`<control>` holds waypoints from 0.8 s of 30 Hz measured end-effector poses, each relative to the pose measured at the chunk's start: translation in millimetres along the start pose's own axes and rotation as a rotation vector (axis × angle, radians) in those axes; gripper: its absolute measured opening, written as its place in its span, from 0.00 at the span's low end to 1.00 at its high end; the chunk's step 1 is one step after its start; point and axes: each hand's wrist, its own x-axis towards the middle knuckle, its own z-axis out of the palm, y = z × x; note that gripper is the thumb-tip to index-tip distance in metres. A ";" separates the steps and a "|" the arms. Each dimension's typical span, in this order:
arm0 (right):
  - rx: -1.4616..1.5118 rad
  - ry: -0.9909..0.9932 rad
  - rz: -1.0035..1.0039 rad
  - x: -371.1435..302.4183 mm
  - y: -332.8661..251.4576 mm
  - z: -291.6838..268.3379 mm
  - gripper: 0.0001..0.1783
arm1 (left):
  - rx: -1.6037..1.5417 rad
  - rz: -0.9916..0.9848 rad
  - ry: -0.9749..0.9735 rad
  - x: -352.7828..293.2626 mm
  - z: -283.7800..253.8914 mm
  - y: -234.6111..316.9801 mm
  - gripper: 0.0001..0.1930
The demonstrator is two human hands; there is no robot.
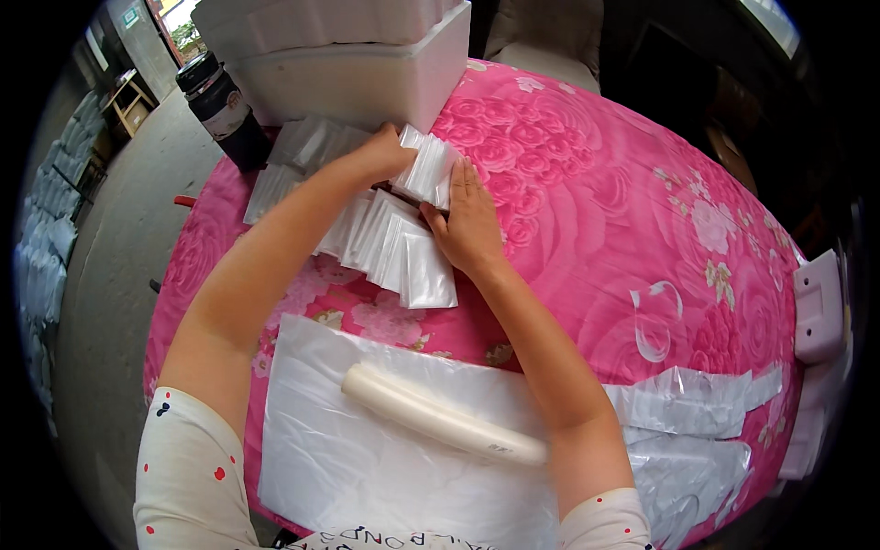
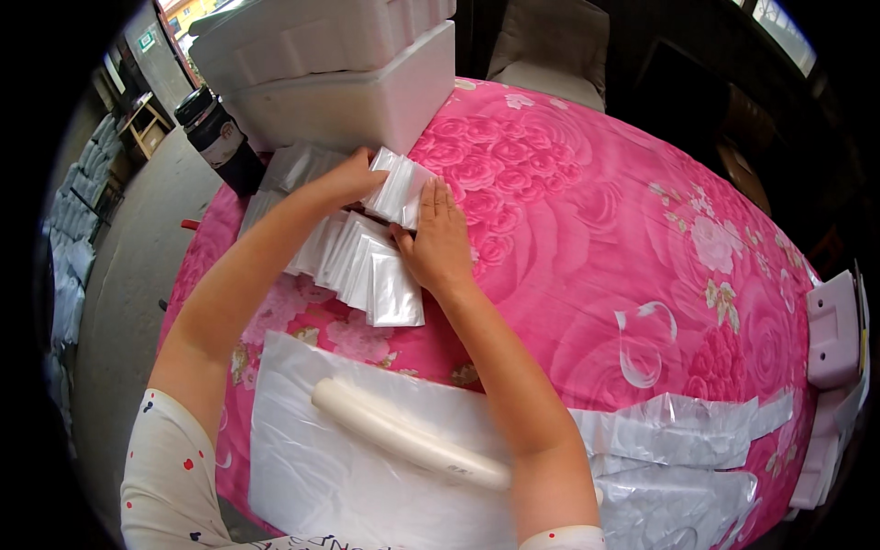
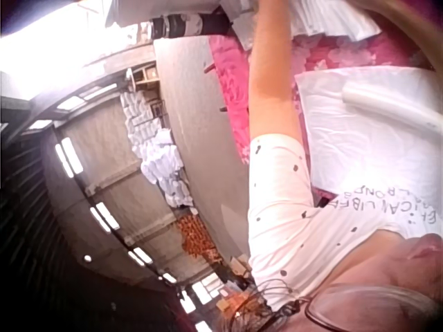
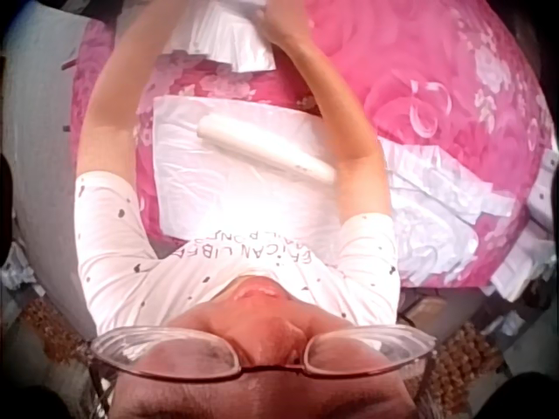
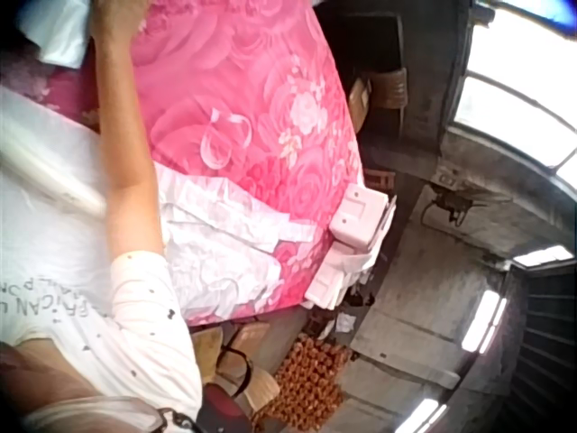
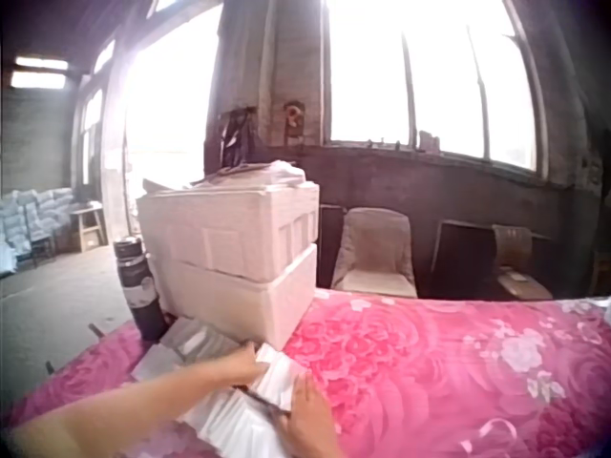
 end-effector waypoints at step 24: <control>0.250 -0.191 0.049 29.7 -20.1 18.4 0.51 | 0.304 0.334 -0.072 -16.0 -31.3 -4.6 0.27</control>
